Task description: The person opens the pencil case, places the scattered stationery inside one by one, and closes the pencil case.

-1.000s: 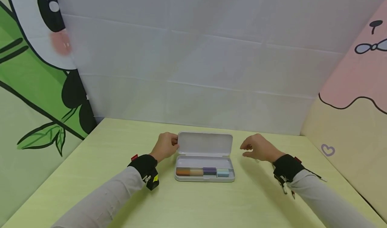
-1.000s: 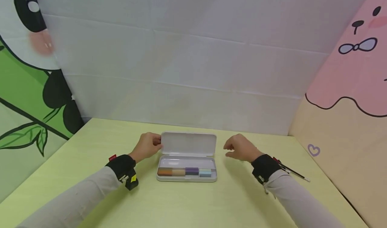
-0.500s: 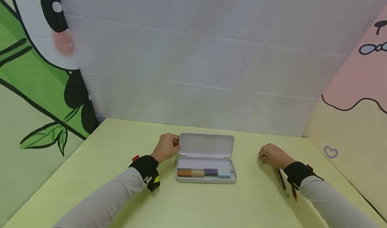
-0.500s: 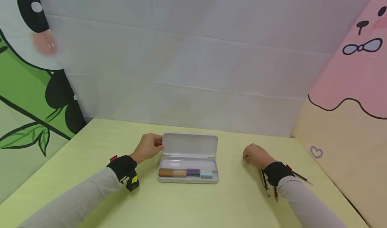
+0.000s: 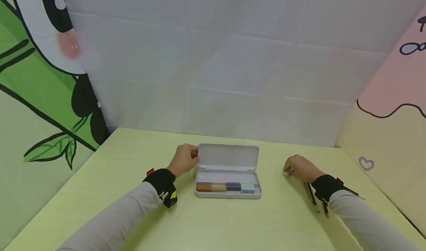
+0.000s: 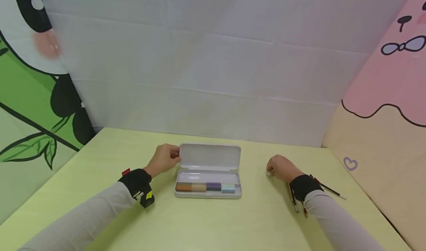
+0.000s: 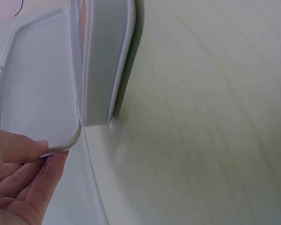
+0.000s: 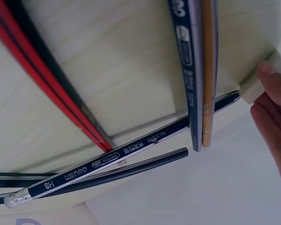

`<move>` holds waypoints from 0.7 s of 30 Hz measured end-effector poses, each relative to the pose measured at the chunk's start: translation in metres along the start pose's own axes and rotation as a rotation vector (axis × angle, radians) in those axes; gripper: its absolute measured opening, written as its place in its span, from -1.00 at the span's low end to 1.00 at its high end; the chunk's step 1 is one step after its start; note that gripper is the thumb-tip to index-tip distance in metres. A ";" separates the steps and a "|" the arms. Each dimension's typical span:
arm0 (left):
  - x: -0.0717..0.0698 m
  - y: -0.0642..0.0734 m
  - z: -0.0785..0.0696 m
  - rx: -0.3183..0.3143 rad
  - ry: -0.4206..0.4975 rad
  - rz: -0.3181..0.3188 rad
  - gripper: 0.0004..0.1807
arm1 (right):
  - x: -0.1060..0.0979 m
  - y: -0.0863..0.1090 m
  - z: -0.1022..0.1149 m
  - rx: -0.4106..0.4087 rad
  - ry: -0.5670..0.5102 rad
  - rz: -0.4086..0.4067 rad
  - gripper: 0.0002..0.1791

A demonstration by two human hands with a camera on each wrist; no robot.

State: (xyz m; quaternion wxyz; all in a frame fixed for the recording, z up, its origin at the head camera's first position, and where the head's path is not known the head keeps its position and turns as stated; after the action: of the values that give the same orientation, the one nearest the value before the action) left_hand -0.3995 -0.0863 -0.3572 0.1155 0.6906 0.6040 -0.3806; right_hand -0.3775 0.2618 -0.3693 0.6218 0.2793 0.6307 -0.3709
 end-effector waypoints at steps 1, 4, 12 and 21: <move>0.000 0.000 -0.001 0.006 0.002 -0.001 -0.76 | 0.000 0.000 0.000 -0.005 -0.001 0.002 -0.80; 0.000 0.000 -0.002 0.026 0.005 -0.010 -0.76 | 0.000 -0.001 0.000 -0.024 0.000 -0.007 -0.81; -0.001 0.001 -0.005 0.063 0.012 -0.011 -0.76 | -0.014 -0.001 0.018 -0.149 0.024 -0.116 -0.79; -0.001 0.002 -0.004 0.045 0.026 -0.006 -0.76 | -0.039 -0.004 0.040 -0.159 0.035 -0.194 -0.79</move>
State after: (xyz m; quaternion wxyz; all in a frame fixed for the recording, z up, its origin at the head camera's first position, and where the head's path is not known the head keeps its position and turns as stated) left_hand -0.3958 -0.0858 -0.3546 0.0909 0.6960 0.5989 -0.3855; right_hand -0.3553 0.2312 -0.3279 0.5921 0.1733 0.6928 -0.3733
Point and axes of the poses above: each hand's wrist, its own y-axis away from the middle knuckle, its own x-axis out of the palm, z = x × y, the point moved 9 cm from there along -y, towards the middle knuckle, and after that the axes turned 2 degrees about x, right-handed, at the moved point
